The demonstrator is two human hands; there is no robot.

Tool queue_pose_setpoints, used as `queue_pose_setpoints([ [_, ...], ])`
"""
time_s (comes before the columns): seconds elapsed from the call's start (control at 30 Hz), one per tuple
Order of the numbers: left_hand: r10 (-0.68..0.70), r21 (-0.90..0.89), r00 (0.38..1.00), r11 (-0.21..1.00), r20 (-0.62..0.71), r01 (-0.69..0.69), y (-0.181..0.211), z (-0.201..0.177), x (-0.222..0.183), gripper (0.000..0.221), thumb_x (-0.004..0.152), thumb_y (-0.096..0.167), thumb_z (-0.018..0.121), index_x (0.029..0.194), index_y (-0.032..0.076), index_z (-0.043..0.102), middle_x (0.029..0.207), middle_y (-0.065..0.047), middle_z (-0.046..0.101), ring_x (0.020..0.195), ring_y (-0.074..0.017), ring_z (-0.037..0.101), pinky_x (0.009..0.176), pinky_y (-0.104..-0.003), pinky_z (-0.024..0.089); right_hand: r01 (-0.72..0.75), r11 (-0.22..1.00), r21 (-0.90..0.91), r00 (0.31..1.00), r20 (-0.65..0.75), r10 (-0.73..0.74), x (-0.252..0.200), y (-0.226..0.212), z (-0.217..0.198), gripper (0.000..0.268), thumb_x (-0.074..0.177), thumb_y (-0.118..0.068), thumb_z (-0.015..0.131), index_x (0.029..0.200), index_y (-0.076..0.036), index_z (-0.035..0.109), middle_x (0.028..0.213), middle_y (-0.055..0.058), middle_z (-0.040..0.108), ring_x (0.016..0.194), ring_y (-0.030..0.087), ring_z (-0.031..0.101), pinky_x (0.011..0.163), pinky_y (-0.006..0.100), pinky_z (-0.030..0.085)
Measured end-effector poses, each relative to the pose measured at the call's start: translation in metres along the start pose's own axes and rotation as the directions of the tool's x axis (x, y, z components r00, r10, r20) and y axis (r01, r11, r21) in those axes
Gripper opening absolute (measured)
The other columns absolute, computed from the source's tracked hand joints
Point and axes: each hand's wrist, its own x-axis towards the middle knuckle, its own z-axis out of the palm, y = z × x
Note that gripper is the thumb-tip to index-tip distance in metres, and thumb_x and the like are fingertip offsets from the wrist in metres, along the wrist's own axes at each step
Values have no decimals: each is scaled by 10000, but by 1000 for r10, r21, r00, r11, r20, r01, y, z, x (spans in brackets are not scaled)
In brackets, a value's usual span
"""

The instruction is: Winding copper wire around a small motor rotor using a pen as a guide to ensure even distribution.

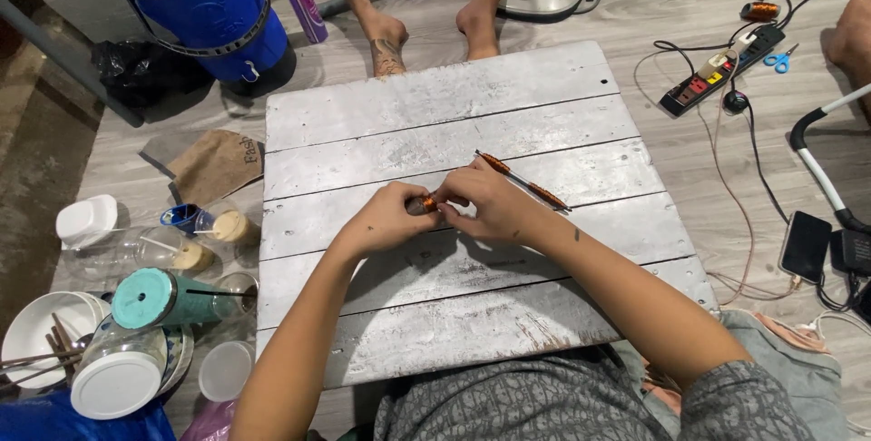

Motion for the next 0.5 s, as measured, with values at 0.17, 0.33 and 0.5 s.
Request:
queue_pose_setpoints([
  [0.17,-19,-179,999,984,-34,12,5,-12,-5,265,892,283,887,904,25,828,693,-117,710,594,-228,616,576,-347,499,-30,1000,-2,1000,6,30,-4,6,7,186,982,-110,773,946,-169,601,701,-22,594,730,230,688,804,373,524],
  [0.33,-9,-294,1000,956,-27,0,10,-15,-11,249,935,235,883,933,-10,843,644,-103,692,516,-182,596,503,-299,507,-79,990,115,997,16,78,-2,9,11,139,1008,-68,725,963,-145,618,672,-3,607,667,241,670,758,370,521],
  [0.5,3,-347,999,938,-43,-17,33,-25,-27,191,931,134,846,859,-38,805,593,-120,659,464,-180,575,450,-295,477,-154,950,273,988,28,152,1,7,9,96,1024,-41,687,979,-121,659,648,52,631,613,261,642,690,359,519],
])
